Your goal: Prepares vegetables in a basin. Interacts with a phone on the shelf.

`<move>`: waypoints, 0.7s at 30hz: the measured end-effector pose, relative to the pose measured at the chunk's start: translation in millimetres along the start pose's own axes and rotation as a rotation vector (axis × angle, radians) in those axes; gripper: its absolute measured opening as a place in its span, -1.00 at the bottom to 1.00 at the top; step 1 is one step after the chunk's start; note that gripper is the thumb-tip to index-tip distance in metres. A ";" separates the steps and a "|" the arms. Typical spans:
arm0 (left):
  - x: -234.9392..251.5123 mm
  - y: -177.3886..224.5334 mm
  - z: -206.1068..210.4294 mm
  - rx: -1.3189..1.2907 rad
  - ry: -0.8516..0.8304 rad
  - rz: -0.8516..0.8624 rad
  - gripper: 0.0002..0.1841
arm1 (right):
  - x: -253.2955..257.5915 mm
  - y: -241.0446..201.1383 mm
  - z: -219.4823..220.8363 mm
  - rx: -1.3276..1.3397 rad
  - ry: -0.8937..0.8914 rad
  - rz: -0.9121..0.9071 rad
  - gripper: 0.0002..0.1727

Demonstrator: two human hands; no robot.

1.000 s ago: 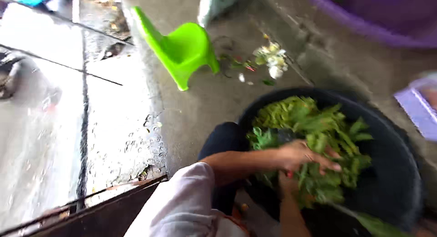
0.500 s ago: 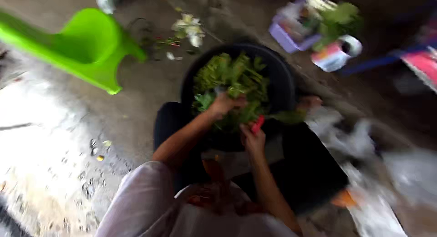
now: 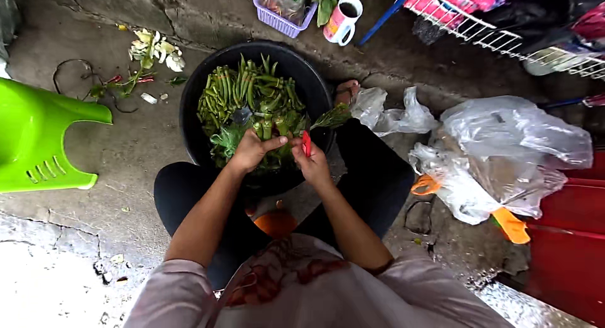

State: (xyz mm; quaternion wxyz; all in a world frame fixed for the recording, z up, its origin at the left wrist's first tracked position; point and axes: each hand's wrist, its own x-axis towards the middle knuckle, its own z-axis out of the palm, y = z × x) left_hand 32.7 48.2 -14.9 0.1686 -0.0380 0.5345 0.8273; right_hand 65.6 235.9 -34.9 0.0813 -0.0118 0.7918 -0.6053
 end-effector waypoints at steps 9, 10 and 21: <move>7.5 5.9 -18.5 0.623 0.154 0.114 -0.61 | 7.2 -33.1 -53.8 -0.679 -0.013 -0.358 -0.43; 8.1 5.4 -18.8 0.645 0.159 0.116 -0.61 | 9.7 -35.2 -55.5 -0.703 -0.015 -0.404 -0.44; 7.2 2.1 -16.0 0.660 0.179 0.103 -0.59 | 22.0 -27.4 -43.9 -0.741 -0.031 -0.435 -0.42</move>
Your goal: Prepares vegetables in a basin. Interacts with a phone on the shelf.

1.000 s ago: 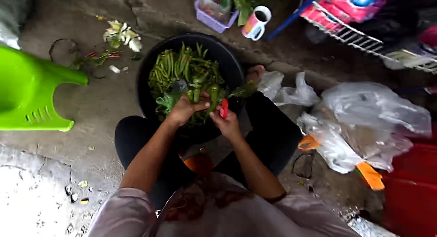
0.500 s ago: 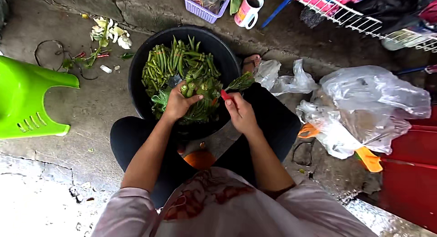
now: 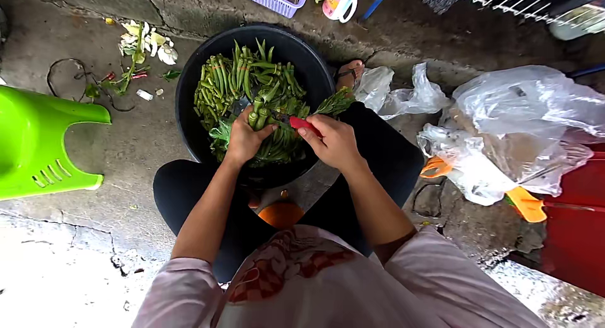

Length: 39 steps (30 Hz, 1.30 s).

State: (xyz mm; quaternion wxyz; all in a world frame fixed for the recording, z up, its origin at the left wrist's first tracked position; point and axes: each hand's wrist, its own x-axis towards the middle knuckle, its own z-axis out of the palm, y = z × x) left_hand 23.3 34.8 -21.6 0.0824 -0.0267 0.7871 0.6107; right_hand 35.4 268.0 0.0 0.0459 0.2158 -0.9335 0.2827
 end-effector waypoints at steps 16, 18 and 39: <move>8.0 3.1 -8.3 -0.580 0.123 -0.182 -0.69 | 2.0 95.4 60.2 0.475 -0.238 0.857 -0.39; 12.0 7.8 -15.6 -0.815 0.185 -0.237 -0.80 | 4.4 88.2 84.5 0.494 -0.285 0.940 -0.39; 3.5 3.3 -38.5 -0.994 0.102 -0.264 -0.73 | 43.5 36.5 239.8 0.299 -0.593 1.152 -0.53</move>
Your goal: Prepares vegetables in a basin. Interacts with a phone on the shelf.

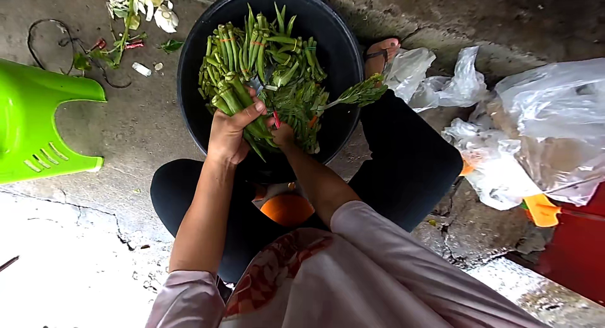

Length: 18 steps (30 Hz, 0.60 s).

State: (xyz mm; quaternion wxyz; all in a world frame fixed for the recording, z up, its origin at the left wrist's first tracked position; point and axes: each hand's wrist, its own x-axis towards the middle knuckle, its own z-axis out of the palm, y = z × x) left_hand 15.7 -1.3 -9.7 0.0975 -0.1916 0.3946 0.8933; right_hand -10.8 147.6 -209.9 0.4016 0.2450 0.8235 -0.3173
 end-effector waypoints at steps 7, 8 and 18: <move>-1.9 -4.5 -1.8 0.031 0.051 -0.041 -0.79 | -20.5 7.9 -14.3 -0.006 0.142 -0.212 -0.56; -1.7 -5.6 -1.2 0.043 0.071 -0.057 -0.82 | -30.8 11.1 -22.6 0.079 0.239 -0.312 -0.59; -7.8 -37.3 29.8 0.120 0.043 -0.344 -0.76 | -149.1 24.0 -93.7 0.316 0.728 -1.409 -0.74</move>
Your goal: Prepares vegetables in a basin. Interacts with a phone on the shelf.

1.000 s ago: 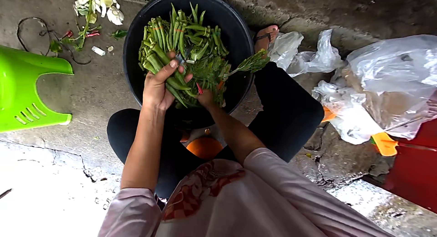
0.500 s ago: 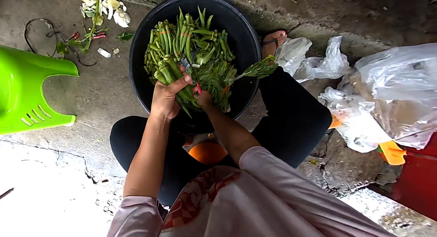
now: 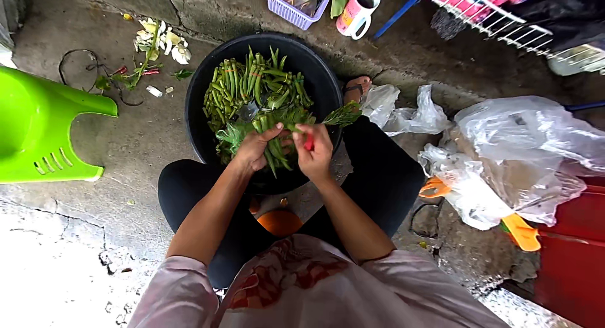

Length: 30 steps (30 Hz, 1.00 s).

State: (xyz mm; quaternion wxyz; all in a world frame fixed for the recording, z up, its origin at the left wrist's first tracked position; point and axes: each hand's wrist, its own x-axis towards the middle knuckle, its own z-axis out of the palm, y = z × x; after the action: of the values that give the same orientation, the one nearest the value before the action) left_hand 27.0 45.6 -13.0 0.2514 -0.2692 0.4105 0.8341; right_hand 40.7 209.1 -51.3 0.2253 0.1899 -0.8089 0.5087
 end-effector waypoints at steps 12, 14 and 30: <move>2.0 3.7 -6.1 0.391 0.055 0.717 -0.49 | -4.9 -11.5 -65.9 -0.260 -0.372 0.318 -0.40; -1.3 4.5 -7.9 0.491 0.049 0.800 -0.48 | 6.2 -19.1 -75.7 -0.324 -0.417 0.282 -0.34; -2.8 3.1 -11.6 0.667 0.053 0.834 -0.48 | 32.0 -18.3 -70.1 -0.354 -0.428 0.108 -0.45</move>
State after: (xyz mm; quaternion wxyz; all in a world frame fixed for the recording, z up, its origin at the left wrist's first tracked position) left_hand 29.9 33.9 -15.5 -0.0403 -0.0097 0.7318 0.6803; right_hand 36.1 262.7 6.8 0.0517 0.2071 -0.9234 0.3191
